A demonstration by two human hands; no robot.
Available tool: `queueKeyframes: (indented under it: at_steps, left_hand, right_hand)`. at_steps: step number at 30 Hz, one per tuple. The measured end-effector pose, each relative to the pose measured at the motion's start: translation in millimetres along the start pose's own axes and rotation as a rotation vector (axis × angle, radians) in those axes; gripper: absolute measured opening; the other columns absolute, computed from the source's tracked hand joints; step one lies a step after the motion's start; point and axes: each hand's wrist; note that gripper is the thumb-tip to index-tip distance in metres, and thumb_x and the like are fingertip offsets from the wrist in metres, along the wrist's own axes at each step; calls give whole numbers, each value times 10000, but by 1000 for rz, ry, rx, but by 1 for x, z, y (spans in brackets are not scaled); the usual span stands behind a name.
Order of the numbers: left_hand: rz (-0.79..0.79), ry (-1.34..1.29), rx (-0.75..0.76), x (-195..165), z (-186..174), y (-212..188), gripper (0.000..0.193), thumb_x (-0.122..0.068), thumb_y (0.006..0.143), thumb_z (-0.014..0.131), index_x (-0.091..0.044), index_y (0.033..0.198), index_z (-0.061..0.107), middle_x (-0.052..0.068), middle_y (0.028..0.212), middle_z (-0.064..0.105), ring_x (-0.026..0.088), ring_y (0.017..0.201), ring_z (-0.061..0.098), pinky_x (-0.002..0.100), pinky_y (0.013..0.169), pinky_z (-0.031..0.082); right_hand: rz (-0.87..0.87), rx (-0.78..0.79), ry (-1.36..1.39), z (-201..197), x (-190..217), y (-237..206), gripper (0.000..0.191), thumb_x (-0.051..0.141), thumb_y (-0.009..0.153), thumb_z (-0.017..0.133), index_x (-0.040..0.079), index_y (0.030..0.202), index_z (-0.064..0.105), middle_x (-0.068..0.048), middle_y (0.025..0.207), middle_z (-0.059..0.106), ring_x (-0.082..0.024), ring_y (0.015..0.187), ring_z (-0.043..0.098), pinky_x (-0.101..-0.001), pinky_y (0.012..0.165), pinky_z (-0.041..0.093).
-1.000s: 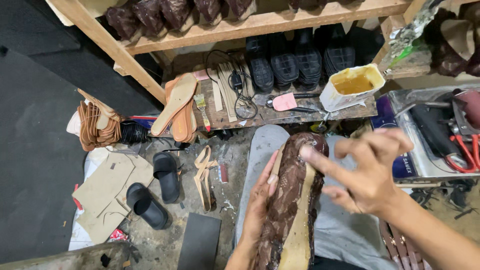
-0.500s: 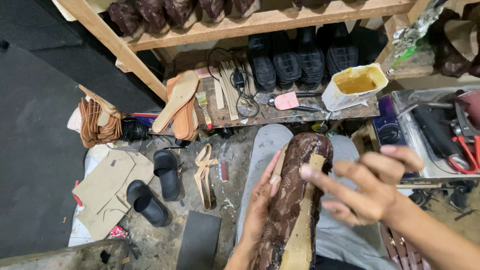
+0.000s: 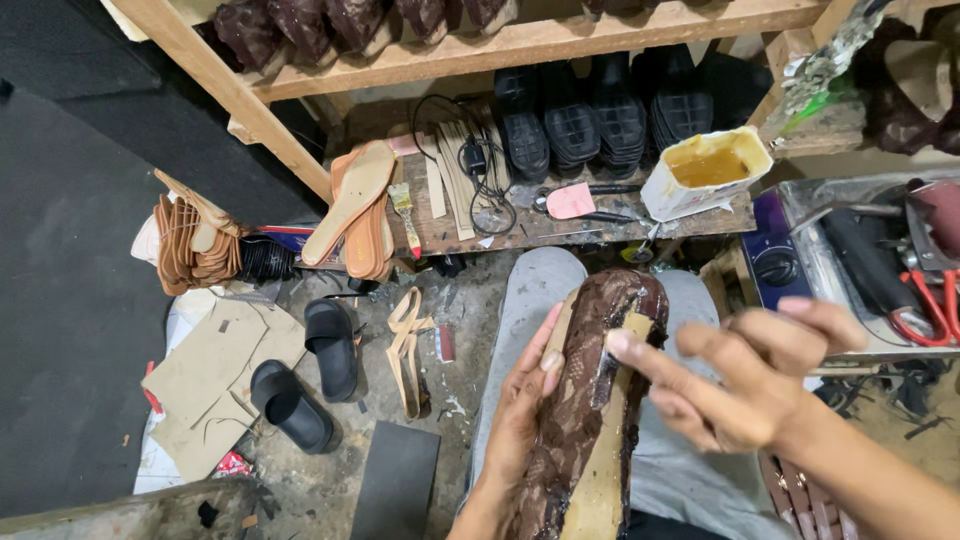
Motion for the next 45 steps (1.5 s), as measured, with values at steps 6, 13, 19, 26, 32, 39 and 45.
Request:
queueKeyframes:
  at_steps: [6,13,19,26,32,39,45]
  left_hand:
    - [22,-17,60,3,-1,-1,762,-249,995,591,-20,1643,262,206,1490,541,239,1261,616,372,1077,511]
    - [31,-60,65,-2,3,-3,834,-299,957,642,-14,1638,254,203,1493,551,239,1269,633,370,1073,529]
    - [-21,-37,-54,6,-5,0,817,-359,898,678,-52,1579,348,127,1434,597,205,1232,648,357,1053,525]
    - [-364,-647,-90,21,-41,13,689,-559,1031,558,-10,1441,489,195,1249,633,328,1040,693,459,958,572]
    - [-219,-370,-307,25,-34,1,627,-469,921,503,-146,1459,488,171,1307,657,340,1038,704,552,882,602]
    - [-84,-194,-175,5,-17,7,757,-446,895,576,-182,1560,328,98,1500,514,282,1219,637,523,877,595]
    - [-33,-134,-120,-1,-6,3,827,-457,924,605,-119,1606,281,157,1494,513,296,1206,625,475,890,594]
  right_hand:
    - [-146,-132,-101,2,-7,5,352,439,1074,533,288,1227,811,57,897,563,-186,879,395,-425,962,237]
    - [-138,-53,-52,-3,-9,16,387,362,995,501,254,1161,834,74,839,570,-193,856,389,-428,941,250]
    - [-121,-72,201,5,0,39,355,373,974,530,185,1128,790,20,851,564,-222,871,454,-460,958,270]
    - [661,-7,366,54,-110,4,331,258,1111,463,112,1103,760,-91,961,571,-296,997,474,-418,921,376]
    - [582,499,-85,167,-241,-106,432,462,1043,558,114,1083,810,-195,1077,630,-380,1067,477,-522,909,351]
    - [433,567,-376,154,-219,-78,611,528,1152,478,69,906,798,-108,1103,672,-325,1234,474,-531,1022,283]
    - [553,130,453,66,-86,-28,546,449,1130,347,93,1021,747,-68,971,536,-257,1010,402,-370,986,293]
Point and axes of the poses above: each hand's wrist, its own y-axis towards the middle knuckle, its own z-axis out of the palm, x = y × z
